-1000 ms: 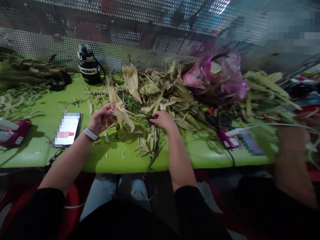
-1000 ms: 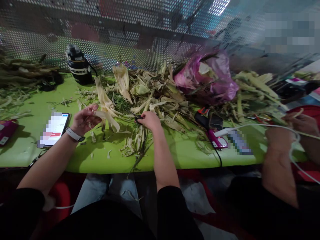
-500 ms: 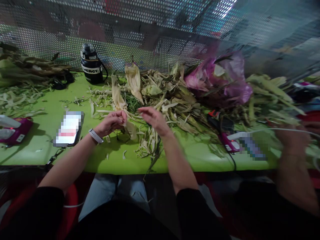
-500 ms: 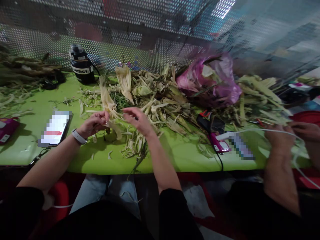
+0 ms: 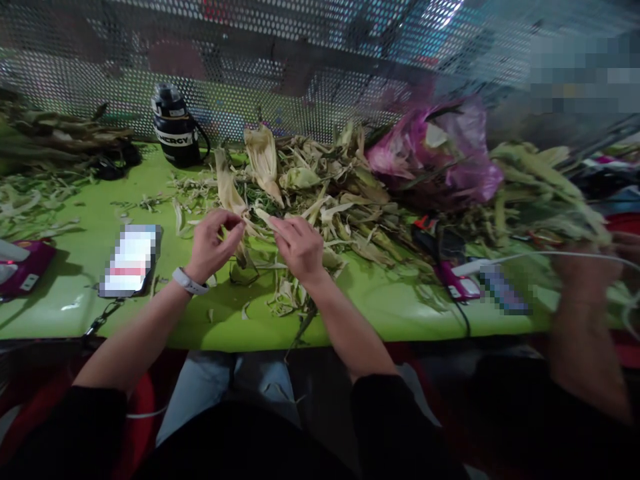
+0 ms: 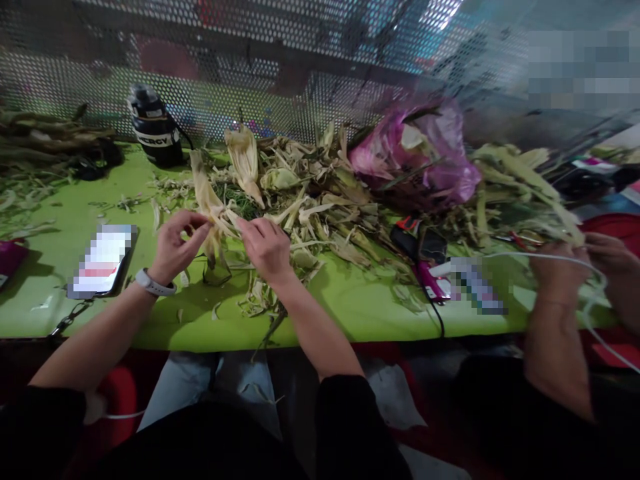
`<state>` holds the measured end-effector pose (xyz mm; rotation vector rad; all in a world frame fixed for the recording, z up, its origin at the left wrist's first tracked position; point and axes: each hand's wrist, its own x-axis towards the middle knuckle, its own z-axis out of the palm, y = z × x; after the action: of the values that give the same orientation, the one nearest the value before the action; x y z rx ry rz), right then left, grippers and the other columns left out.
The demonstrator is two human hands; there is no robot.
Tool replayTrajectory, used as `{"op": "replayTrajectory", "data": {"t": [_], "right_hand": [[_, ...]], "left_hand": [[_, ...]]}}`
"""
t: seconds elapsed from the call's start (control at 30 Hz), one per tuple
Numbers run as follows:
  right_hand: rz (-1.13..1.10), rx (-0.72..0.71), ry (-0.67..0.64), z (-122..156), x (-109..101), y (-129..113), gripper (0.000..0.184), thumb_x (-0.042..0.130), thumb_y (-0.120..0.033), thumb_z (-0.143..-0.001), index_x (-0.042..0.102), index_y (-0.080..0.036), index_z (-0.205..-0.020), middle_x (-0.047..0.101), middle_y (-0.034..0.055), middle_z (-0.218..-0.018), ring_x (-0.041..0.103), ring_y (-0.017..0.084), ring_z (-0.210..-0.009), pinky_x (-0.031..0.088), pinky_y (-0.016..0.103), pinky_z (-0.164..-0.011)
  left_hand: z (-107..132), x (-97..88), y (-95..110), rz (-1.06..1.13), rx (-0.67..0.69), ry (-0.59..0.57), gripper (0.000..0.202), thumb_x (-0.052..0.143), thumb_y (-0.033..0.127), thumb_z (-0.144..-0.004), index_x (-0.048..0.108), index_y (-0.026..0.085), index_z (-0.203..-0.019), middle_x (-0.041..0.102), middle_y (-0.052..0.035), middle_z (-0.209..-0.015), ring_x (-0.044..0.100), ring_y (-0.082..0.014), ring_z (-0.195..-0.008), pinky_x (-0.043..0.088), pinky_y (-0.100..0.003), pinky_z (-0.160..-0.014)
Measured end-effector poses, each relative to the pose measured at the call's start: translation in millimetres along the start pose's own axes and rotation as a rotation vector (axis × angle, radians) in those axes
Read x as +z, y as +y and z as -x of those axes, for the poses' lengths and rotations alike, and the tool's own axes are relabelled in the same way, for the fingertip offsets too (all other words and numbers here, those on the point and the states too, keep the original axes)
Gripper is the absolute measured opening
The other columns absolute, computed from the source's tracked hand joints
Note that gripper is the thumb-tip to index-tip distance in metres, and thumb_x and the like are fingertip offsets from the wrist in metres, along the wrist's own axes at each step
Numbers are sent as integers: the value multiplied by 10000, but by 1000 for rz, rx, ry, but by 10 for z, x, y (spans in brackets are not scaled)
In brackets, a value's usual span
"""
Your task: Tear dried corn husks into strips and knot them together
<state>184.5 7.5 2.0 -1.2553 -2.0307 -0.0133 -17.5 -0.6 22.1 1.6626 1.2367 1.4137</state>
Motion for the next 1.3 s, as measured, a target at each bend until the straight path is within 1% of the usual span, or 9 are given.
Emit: {"op": "replayTrajectory", "data": {"t": [0.07,0.27,0.4,0.57,0.7,0.9,0.97,1.13,1.3], "right_hand": [[48,-76,-18,25,36,-36,338,440,-274,-970,694,-271,-1194,686,112,-995,619,247,-965,455,393,-908],[0,-331,-104,37,48,-136,389,562,-438,-896,663,-248,-1221,681,90,-1142,601,251,-1081,411,423,-1037],[-84,-157,-68,17,17,-145,458,552,-487,-876,647,-179,-1201,682,129,-1150,604,262,-1102,448,404,-992],[-326,33,-109,-2,-13,-145,316,491,-447,-930,680,-211,-835,681,58,-796,623,183,-776,495,319,-794],[-517,178,11,-37,-59,-107,276,551,-451,-883,634,-220,-759,654,45,-845,610,179,-847,493,312,-823],[-823,545,-18,-86,-60,52,305,544,-519,-830,546,-228,-738,515,-13,-683,502,131,-634,454,256,-607],[-845,540,-108,-101,-88,105,303,567,-506,-812,544,-225,-701,504,-19,-660,487,128,-614,442,255,-592],[-694,223,-204,-126,-258,197,218,677,-396,-785,663,-205,-681,626,7,-765,568,151,-783,459,308,-808],[-1025,325,-358,-110,-309,176,184,710,-381,-788,683,-204,-747,639,-13,-735,566,114,-699,467,272,-728]], "left_hand": [[38,75,-31,197,-253,-217,334,612,471,-857,703,153,-805,646,-65,-757,584,-166,-704,447,-273,-635],[-3,134,-166,586,-444,-105,283,793,396,-711,651,154,-747,594,20,-694,533,-67,-604,433,-177,-575],[-18,107,-183,634,-457,-54,289,815,385,-693,651,159,-769,597,30,-706,532,-54,-599,458,-167,-578],[-18,86,-151,657,-457,-74,286,818,383,-698,652,163,-776,605,34,-698,532,-53,-579,469,-174,-565],[-53,55,-116,611,-452,-79,304,831,393,-671,677,154,-780,637,21,-709,536,-57,-575,433,-169,-527],[-29,55,-112,672,-523,-242,261,844,327,-655,667,150,-730,654,13,-724,566,-66,-603,445,-168,-553],[-19,54,-110,672,-528,-259,251,842,318,-659,669,153,-736,643,19,-712,552,-58,-587,434,-160,-535],[-34,19,-116,622,-524,-297,248,831,339,-669,698,154,-768,628,11,-718,559,-72,-590,465,-181,-534],[-22,23,-136,550,-471,-360,260,814,294,-687,669,158,-856,638,8,-735,571,-73,-588,458,-170,-510]]}}
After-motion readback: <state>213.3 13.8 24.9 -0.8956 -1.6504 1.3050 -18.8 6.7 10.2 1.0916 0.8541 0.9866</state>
